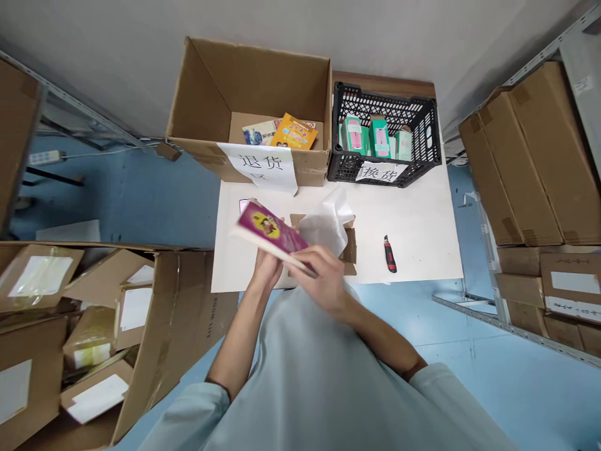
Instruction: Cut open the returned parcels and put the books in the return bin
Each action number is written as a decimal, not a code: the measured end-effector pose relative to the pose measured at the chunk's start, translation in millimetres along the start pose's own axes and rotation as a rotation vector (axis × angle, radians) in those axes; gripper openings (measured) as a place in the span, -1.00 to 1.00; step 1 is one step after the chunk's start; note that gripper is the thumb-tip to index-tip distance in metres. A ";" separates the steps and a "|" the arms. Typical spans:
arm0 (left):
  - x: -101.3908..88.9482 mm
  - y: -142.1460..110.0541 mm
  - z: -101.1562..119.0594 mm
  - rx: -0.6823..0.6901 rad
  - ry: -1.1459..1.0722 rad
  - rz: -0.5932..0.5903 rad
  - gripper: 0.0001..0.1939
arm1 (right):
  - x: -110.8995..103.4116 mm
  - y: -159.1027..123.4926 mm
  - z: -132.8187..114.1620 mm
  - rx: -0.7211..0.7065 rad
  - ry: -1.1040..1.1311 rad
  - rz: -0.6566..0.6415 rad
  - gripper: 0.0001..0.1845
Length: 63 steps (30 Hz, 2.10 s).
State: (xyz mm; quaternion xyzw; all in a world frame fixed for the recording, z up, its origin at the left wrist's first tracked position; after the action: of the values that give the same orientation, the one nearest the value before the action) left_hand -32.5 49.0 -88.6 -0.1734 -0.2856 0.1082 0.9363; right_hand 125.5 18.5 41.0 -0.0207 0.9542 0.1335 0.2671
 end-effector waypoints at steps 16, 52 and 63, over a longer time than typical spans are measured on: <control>-20.2 -17.1 26.4 -0.080 0.253 -0.022 -0.24 | -26.2 -21.3 110.0 0.702 0.480 -0.109 -0.28; 90.1 48.4 -5.8 0.309 1.228 -0.258 -0.68 | -42.1 46.5 152.3 0.147 -0.149 -0.341 -0.22; 50.6 -4.8 -64.7 0.006 0.857 -0.285 -0.51 | 15.2 -3.9 144.3 0.150 -0.726 -0.561 -0.65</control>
State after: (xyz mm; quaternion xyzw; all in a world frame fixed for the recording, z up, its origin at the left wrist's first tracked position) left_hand 46.2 42.9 -111.9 -0.1589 0.1070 -0.1023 0.9761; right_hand 185.6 53.6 -86.4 -0.2107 0.7634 -0.0148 0.6104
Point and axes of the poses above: each hand's wrist, its own y-axis towards the middle knuckle, its own x-axis out of the palm, z = x × y, the point moved 9 cm from there along y, towards the middle knuckle, and after that the axes turned 9 degrees about -y, right-handed, at the moved point
